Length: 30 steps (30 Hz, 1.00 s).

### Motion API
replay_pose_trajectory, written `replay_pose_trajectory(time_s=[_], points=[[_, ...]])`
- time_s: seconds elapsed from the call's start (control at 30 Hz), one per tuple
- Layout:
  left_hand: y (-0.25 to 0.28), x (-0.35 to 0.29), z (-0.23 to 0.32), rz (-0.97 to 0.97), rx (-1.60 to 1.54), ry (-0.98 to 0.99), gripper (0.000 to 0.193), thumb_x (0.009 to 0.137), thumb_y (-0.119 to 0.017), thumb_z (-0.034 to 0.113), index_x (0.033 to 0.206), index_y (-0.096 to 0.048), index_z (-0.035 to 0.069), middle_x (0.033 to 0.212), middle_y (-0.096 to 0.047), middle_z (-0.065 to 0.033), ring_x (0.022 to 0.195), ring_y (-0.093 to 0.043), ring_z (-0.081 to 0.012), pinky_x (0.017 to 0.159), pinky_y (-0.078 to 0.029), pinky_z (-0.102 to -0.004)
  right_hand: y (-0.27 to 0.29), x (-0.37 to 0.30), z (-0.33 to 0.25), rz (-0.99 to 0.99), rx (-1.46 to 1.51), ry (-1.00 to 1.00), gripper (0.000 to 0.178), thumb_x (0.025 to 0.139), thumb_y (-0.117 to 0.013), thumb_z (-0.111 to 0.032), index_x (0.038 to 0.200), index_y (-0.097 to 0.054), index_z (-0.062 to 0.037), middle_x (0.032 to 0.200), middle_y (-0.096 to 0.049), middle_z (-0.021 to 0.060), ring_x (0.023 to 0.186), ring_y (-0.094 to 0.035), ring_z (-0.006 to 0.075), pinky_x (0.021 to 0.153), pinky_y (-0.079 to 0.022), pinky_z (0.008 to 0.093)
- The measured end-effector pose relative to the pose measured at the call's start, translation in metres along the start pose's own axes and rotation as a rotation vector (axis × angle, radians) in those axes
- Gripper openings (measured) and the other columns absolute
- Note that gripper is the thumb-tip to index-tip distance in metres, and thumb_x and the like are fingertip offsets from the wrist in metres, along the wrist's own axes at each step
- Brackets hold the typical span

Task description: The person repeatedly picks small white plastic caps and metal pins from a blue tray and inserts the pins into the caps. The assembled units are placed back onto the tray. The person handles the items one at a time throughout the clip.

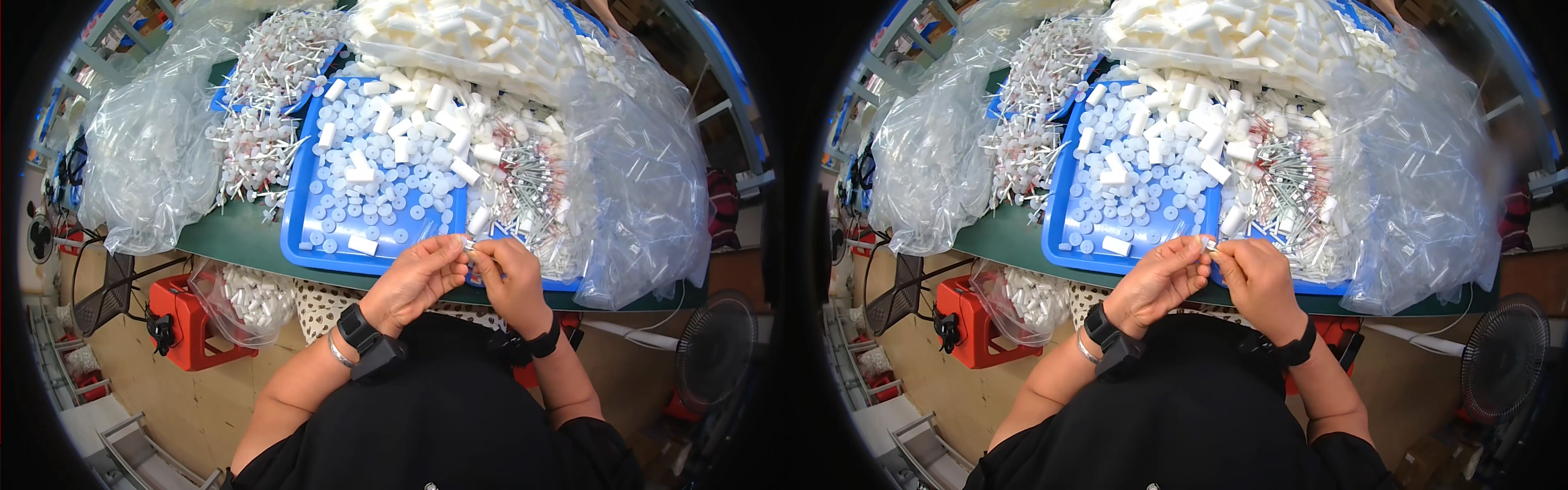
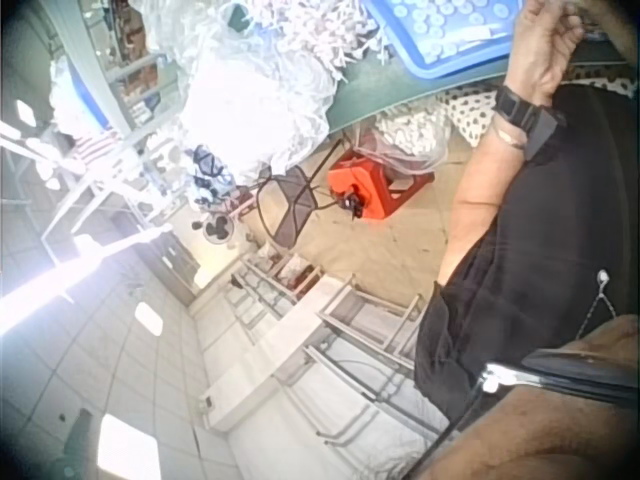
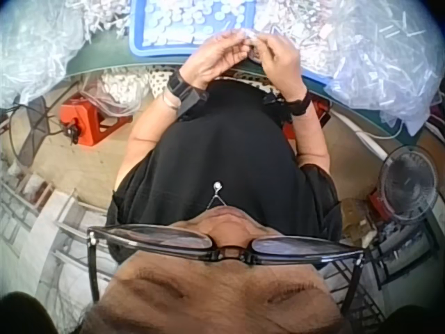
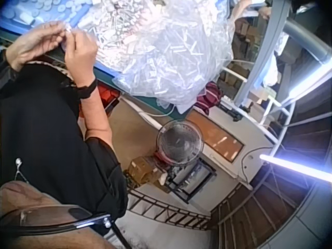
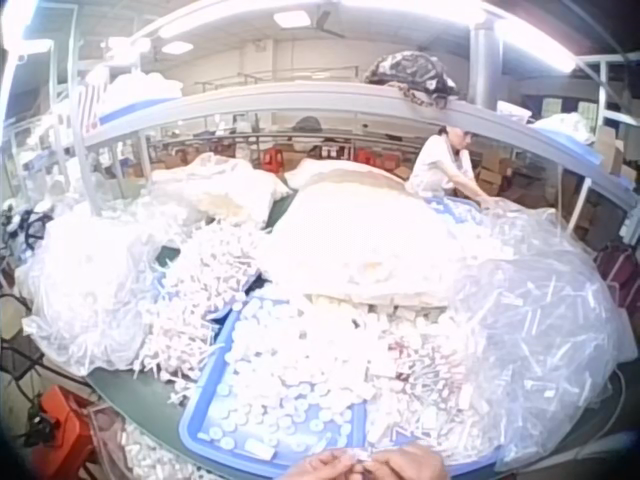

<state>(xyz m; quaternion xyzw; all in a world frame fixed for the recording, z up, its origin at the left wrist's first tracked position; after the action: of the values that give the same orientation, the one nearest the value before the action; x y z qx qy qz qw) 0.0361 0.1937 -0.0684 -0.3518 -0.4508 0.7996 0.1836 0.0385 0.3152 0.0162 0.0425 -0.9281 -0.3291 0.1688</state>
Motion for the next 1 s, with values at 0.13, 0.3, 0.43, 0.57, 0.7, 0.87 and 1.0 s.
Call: replay_pose_trajectory(time_s=[0.13,0.3,0.43,0.57,0.7,0.87,1.0], points=[[0.013,-0.002,0.021,0.063,0.007,-0.105,0.024,0.097,-0.06,0.026,0.108,-0.061,0.004,0.089,-0.063,-0.0027,0.078,-0.061,-0.0105,0.071,-0.053,-0.0237,0.031,0.007,0.025,0.043,0.06,-0.171,0.011,0.088,-0.064,-0.008,0.096,-0.067,-0.0018,0.082,-0.066,0.0129,0.075,-0.062,0.0301,0.068,-0.048,0.0388],[0.012,-0.012,0.04,0.17,0.033,-0.183,0.026,0.096,-0.063,0.029,0.105,-0.063,0.006,0.09,-0.062,-0.0036,0.08,-0.06,-0.0125,0.071,-0.053,-0.0248,0.045,0.001,0.031,-0.101,-0.426,0.077,0.009,0.08,-0.066,-0.004,0.089,-0.067,-0.0029,0.082,-0.064,0.0094,0.076,-0.059,0.0293,0.069,-0.048,0.039],[0.013,-0.008,0.032,0.164,0.055,-0.139,0.025,0.096,-0.063,0.027,0.107,-0.063,0.005,0.09,-0.062,-0.0031,0.082,-0.059,-0.0125,0.073,-0.052,-0.0252,0.027,0.0,0.03,-0.167,-0.581,0.188,0.006,0.077,-0.065,-0.004,0.082,-0.065,-0.0043,0.08,-0.061,0.0089,0.078,-0.058,0.0269,0.07,-0.047,0.0371],[0.009,-0.007,0.03,0.169,0.077,-0.13,0.022,0.096,-0.062,0.026,0.107,-0.062,0.006,0.09,-0.062,-0.0028,0.081,-0.059,-0.012,0.073,-0.052,-0.0246,0.006,0.004,0.034,-0.229,-0.74,0.312,0.003,0.069,-0.059,-0.005,0.07,-0.056,-0.006,0.074,-0.055,0.0076,0.075,-0.056,0.0241,0.07,-0.046,0.0344],[0.013,-0.01,0.033,0.159,0.075,-0.165,0.022,0.097,-0.06,0.024,0.108,-0.062,0.005,0.097,-0.065,-0.0068,0.089,-0.064,-0.0163,0.078,-0.054,-0.0263,0.006,0.005,0.039,-0.235,-0.718,0.352,0.006,0.069,-0.058,-0.002,0.072,-0.054,-0.0051,0.071,-0.055,0.0095,0.071,-0.057,0.0249,0.068,-0.047,0.0368],[0.004,-0.01,0.033,0.131,0.07,-0.175,0.026,0.098,-0.058,0.021,0.114,-0.059,0.001,0.106,-0.065,-0.0138,0.102,-0.065,-0.022,0.088,-0.055,-0.0303,0.03,0.008,0.036,-0.091,-0.187,-0.032,0.009,0.081,-0.064,0.0,0.09,-0.062,0.001,0.075,-0.062,0.0115,0.069,-0.063,0.0233,0.064,-0.05,0.0345],[-0.003,-0.007,0.032,0.103,0.066,-0.177,0.028,0.098,-0.057,0.02,0.118,-0.057,0.0,0.108,-0.065,-0.015,0.104,-0.065,-0.0228,0.09,-0.055,-0.0304,0.03,0.009,0.015,-0.066,0.016,-0.05,0.014,0.082,-0.066,0.002,0.096,-0.064,0.0022,0.081,-0.064,0.0101,0.07,-0.062,0.0169,0.065,-0.049,0.0289]])
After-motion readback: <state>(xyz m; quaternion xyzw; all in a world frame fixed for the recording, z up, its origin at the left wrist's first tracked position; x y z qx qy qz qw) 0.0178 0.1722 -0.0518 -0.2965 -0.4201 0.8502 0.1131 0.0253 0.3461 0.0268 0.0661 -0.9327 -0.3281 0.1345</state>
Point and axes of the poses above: each hand's wrist, its own x-axis towards the middle knuckle, its own y-axis out of the back of the hand, z = x × y, the point moved 7 cm from there along x, towards the middle knuckle
